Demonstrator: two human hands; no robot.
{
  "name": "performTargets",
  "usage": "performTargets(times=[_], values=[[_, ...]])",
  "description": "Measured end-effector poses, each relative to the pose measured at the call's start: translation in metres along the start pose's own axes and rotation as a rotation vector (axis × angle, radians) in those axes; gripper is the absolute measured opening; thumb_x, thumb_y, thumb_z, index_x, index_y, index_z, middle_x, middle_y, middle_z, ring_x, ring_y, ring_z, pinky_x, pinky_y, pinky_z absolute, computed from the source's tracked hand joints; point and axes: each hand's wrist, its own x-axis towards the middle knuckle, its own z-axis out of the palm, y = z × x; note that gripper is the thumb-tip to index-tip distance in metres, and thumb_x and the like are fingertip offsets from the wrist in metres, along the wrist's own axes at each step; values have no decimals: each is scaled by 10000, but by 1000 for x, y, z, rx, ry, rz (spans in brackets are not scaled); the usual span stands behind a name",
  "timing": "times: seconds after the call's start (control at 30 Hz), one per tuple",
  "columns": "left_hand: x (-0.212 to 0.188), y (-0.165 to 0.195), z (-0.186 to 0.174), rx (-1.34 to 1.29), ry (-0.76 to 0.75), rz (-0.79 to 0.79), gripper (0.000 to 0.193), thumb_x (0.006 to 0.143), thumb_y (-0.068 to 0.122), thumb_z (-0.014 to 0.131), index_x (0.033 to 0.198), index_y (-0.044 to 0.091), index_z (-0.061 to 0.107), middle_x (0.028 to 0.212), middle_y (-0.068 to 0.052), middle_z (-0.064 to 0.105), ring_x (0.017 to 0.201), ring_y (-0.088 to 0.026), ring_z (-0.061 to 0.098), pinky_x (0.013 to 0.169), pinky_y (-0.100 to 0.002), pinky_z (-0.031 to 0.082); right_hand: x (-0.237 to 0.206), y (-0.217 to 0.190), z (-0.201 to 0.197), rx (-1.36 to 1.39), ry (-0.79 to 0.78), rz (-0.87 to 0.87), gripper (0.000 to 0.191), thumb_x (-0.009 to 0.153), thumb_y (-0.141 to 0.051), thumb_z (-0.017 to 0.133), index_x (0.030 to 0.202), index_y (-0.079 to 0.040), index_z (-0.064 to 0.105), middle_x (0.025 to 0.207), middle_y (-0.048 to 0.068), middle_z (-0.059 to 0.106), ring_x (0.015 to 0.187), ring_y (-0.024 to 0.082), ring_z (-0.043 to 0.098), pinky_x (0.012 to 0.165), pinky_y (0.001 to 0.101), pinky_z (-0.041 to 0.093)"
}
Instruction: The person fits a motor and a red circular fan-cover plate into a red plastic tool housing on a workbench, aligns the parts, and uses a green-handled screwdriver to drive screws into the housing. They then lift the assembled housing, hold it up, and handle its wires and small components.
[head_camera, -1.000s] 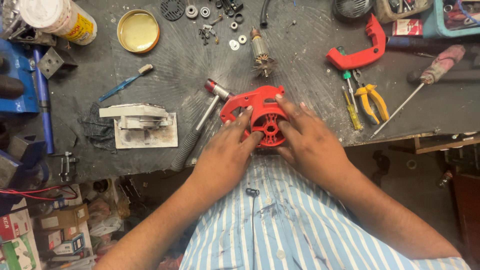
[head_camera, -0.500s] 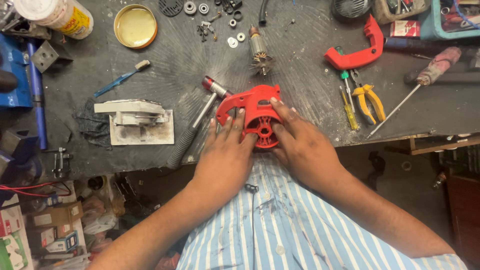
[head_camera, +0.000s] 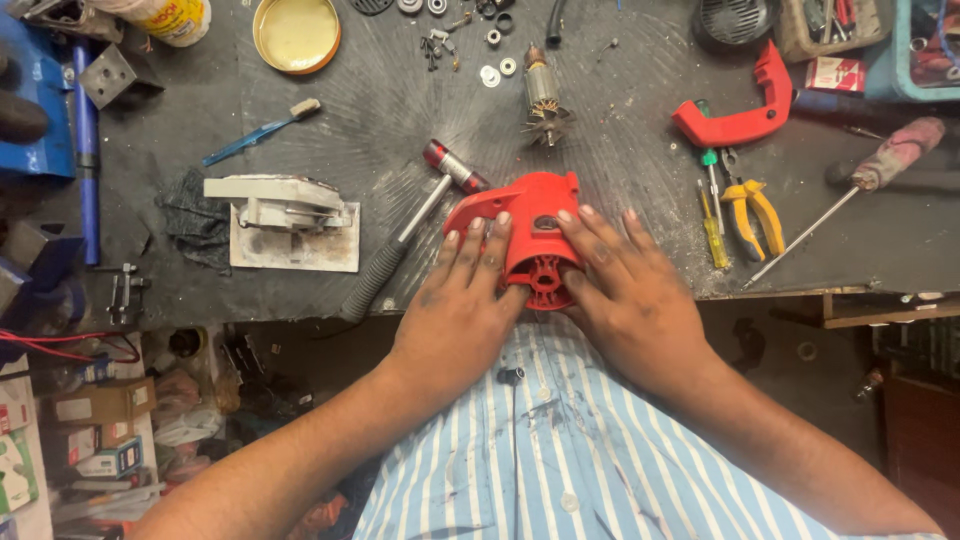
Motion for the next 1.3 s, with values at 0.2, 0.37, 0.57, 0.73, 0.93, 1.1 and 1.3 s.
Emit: performTargets(times=[0.2, 0.37, 0.57, 0.73, 0.93, 1.1, 1.3], values=[[4, -6, 8, -27, 76, 72, 224, 923, 170, 615, 1108, 53, 665, 1528, -344, 423, 1366, -476, 513, 1133, -572, 441, -8, 1, 8, 5, 65, 57, 284, 763, -140, 767, 1001, 0, 703, 1460, 224, 549, 1316, 358, 591, 1118, 540, 461], [23, -22, 12, -108, 65, 32, 193, 928, 149, 604, 1085, 58, 671, 1543, -352, 385, 1373, -478, 526, 1079, -515, 475, 4, 16, 18, 123, 79, 169, 330, 827, -96, 765, 1145, -15, 731, 1478, 154, 601, 1232, 299, 661, 984, 397, 566], [32, -33, 17, -386, -22, -213, 130, 928, 157, 626, 1032, 90, 665, 1624, -285, 349, 1367, -430, 520, 1022, -502, 505, 18, 18, 31, 348, 133, 318, 322, 866, -245, 836, 1123, -82, 732, 1475, 124, 608, 1251, 279, 674, 958, 382, 591], [27, -37, 16, -268, -39, -132, 203, 933, 265, 657, 1030, 88, 676, 1583, -289, 365, 1402, -481, 449, 1068, -540, 443, 17, 7, 37, 173, 118, 303, 434, 763, -386, 885, 1076, -114, 756, 1455, 121, 590, 1260, 323, 620, 992, 447, 532], [31, -40, 12, -204, -116, -90, 185, 929, 273, 648, 999, 117, 719, 1515, -291, 437, 1356, -475, 510, 1103, -538, 437, 25, 3, 31, -5, 8, 281, 429, 766, -470, 842, 1037, -149, 758, 1521, 140, 532, 1447, 344, 446, 1193, 576, 353], [36, -37, 13, -261, -149, -121, 204, 930, 263, 647, 1017, 100, 732, 1470, -319, 504, 1182, -408, 661, 958, -459, 546, 30, 0, 22, -62, -135, 341, 433, 780, -476, 786, 1036, -127, 767, 1522, 140, 524, 1442, 362, 434, 1171, 579, 332], [50, -33, 11, -247, -315, -174, 194, 886, 261, 663, 958, 103, 750, 1466, -315, 510, 1076, -384, 692, 860, -464, 562, 29, 14, 19, -5, -222, 281, 334, 851, -388, 720, 1022, -104, 758, 1501, 163, 527, 1436, 374, 426, 1167, 584, 315]])
